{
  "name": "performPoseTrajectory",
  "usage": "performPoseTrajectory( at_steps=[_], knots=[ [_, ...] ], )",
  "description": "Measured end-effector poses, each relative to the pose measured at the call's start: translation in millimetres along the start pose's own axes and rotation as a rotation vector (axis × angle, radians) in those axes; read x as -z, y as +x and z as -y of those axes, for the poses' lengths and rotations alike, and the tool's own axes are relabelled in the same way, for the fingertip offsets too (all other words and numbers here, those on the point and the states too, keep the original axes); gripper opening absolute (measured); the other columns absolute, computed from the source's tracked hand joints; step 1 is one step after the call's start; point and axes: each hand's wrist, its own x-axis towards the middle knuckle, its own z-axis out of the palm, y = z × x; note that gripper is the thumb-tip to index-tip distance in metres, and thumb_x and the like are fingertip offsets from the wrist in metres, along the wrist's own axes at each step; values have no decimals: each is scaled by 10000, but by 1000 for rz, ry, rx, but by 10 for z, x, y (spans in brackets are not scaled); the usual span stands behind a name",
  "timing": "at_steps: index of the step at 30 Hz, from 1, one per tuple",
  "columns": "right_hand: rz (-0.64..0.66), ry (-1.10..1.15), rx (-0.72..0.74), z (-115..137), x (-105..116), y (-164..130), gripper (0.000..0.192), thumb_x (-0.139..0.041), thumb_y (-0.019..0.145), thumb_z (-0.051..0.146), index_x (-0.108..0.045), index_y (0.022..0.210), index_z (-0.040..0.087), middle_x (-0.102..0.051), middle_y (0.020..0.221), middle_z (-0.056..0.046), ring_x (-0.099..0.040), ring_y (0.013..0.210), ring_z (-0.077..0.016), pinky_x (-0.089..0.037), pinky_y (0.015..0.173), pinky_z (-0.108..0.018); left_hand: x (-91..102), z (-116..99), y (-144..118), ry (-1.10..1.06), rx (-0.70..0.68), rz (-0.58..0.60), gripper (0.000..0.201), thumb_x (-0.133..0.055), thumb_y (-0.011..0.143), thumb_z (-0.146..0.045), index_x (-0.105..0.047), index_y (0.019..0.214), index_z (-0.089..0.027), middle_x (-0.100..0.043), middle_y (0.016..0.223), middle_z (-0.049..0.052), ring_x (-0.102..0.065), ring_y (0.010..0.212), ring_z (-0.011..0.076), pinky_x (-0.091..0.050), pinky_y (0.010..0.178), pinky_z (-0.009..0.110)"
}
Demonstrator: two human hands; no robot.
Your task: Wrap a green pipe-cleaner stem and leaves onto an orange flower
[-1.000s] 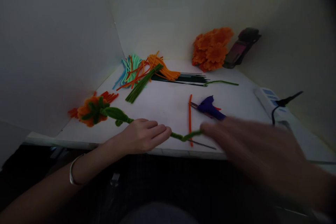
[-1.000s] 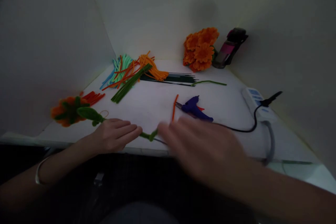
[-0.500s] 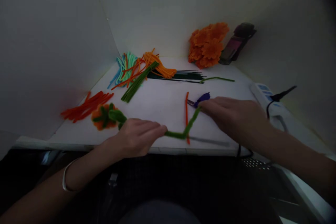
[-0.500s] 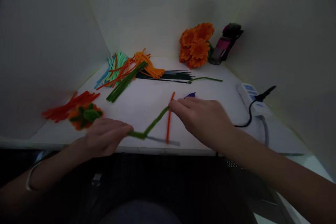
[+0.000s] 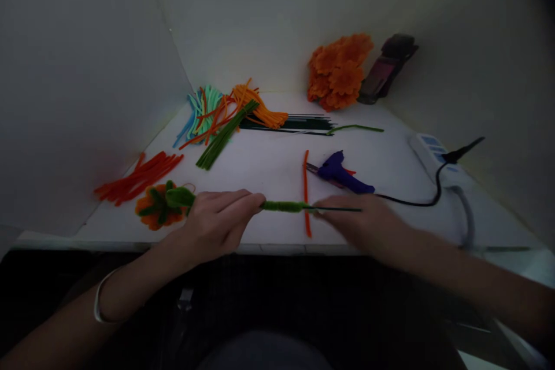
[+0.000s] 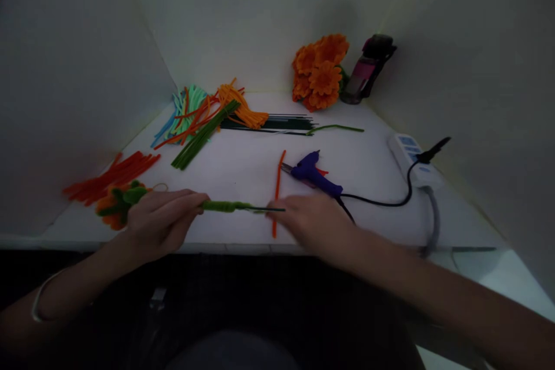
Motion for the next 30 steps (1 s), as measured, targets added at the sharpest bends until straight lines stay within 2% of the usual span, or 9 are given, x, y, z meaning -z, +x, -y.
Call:
performPoseTrajectory(
  at_steps=[2,5,9,13,17,20,24,27,30],
  knots=[
    [105,72,41,212,-120,-34,194,-376,860,94,-552,815,160,-618,677,0,-567,574,-112,-398,512,-223,-36,9,15,67,-1,17,158,-498,808,-96,-546,953,-139,-677,759,14,-626,614,84,-469,547,161],
    [8,1,104,496,49,-76,248,-322,899,140,-542,788,162,-584,631,-11,-525,536,-127,-378,490,-250,-136,52,-25,165,-103,103,188,-452,804,-65,-534,958,-133,-673,759,17,-621,592,96,-473,521,179],
    [-200,-280,63,229,380,4,296,-279,887,110,-569,914,162,-616,681,-41,-544,588,-157,-338,489,-267,-159,74,-108,145,-246,197,221,-444,796,-64,-519,995,-121,-666,754,14,-604,567,93,-481,524,194],
    [18,-183,-116,-164,102,67,183,-406,854,127,-574,876,194,-651,765,-4,-576,593,-136,-316,464,-230,-70,50,-76,80,-180,100,182,-469,802,-83,-535,965,-128,-671,747,12,-620,582,88,-473,527,176],
    [230,51,-6,99,-149,-34,146,-410,869,115,-546,855,166,-633,734,-3,-570,612,-121,-366,525,-232,-90,87,-52,172,-30,84,196,-455,805,-79,-544,963,-152,-683,762,15,-633,594,88,-464,503,156],
    [43,13,103,304,55,-84,244,-320,922,188,-534,810,159,-578,632,1,-510,539,-125,-348,506,-259,-158,132,-105,201,-114,159,259,-410,777,-32,-528,976,-147,-681,773,21,-627,577,91,-476,505,168],
    [-149,-259,32,55,295,-9,263,-298,885,98,-551,914,165,-588,652,-7,-531,586,-135,-289,476,-248,-148,112,-129,98,-221,167,240,-413,784,-31,-522,969,-139,-673,731,14,-609,552,86,-476,505,174],
    [-16,-171,-93,-131,103,25,183,-400,848,113,-566,877,185,-638,751,2,-576,619,-126,-307,473,-226,-99,67,-79,57,-126,66,164,-481,806,-75,-532,948,-139,-679,738,20,-620,583,89,-478,521,171],
    [175,15,-34,24,-155,-4,165,-420,838,87,-555,882,170,-636,745,2,-586,625,-119,-362,518,-232,-115,63,-49,120,-56,54,160,-504,812,-95,-531,961,-145,-687,761,14,-629,593,88,-479,526,170]
  ],
)
